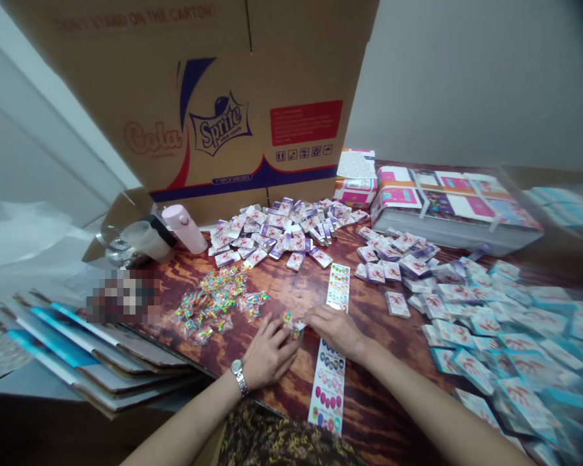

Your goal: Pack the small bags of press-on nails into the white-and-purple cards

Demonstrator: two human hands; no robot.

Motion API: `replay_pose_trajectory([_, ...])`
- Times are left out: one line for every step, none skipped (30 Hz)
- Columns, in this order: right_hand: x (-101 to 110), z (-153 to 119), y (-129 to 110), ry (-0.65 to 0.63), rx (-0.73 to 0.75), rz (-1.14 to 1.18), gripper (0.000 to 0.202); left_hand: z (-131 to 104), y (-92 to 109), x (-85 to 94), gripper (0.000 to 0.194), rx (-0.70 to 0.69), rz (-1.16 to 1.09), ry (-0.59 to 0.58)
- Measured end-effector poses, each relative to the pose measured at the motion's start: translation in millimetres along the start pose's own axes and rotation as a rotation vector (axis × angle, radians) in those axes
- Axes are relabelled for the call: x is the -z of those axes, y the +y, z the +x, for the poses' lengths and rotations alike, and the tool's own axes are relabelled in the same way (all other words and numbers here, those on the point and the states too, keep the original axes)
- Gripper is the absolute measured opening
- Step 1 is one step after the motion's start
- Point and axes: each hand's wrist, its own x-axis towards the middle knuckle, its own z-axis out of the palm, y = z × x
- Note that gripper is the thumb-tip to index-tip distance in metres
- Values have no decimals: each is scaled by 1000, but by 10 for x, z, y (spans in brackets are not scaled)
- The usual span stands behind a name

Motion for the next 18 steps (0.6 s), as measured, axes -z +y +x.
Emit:
replay_pose_trajectory([-25,21,13,-1,60,-1,23,-14,-5,-6,27,-17,8,-2])
replay_pose_trajectory([-50,41,27,4,113,-4,24,-27,-18,-12,26,-32,17,-2])
replay_pose_trajectory([-73,61,41,12,158,-13,25,-39,-36,-15,26,-47,26,-6])
replay_pose_trajectory([-96,78,55,18,197,-25,25,-50,-60,-16,26,-59,33,-11])
replay_pose_trajectory([-119,92,68,26,231,-40,25,-60,-85,-15,26,-68,39,-16])
replay_pose_trajectory([-141,102,81,34,260,-55,24,-68,-110,-13,27,-74,42,-19])
replay_pose_trajectory([-162,107,91,42,285,-72,24,-76,-132,-10,28,-75,44,-20])
replay_pose_trajectory([-183,106,98,51,303,-90,24,-82,-149,-8,28,-73,46,-20])
replay_pose_trajectory([-202,100,103,57,317,-109,23,-86,-160,-7,29,-68,47,-19])
replay_pose_trajectory([-219,88,105,56,327,-128,23,-88,-166,-7,29,-64,46,-19])
replay_pose_trajectory([-234,73,105,50,332,-148,23,-88,-167,-8,29,-60,44,-20])
replay_pose_trajectory([-245,57,103,39,334,-165,23,-87,-164,-9,28,-56,41,-21])
replay_pose_trajectory([-254,40,99,27,335,-179,23,-85,-160,-9,28,-52,37,-21])
replay_pose_trajectory([-258,26,94,11,336,-188,23,-84,-154,-6,29,-51,32,-22])
replay_pose_trajectory([-259,15,87,-6,336,-192,22,-84,-148,-1,29,-51,25,-24])
replay_pose_trajectory([-256,8,79,-23,336,-191,22,-86,-144,8,30,-52,17,-29])
replay_pose_trajectory([-249,6,68,-40,333,-188,21,-88,-142,20,30,-53,3,-34])
replay_pose_trajectory([-241,8,55,-58,329,-185,21,-88,-144,35,30,-53,-16,-40])
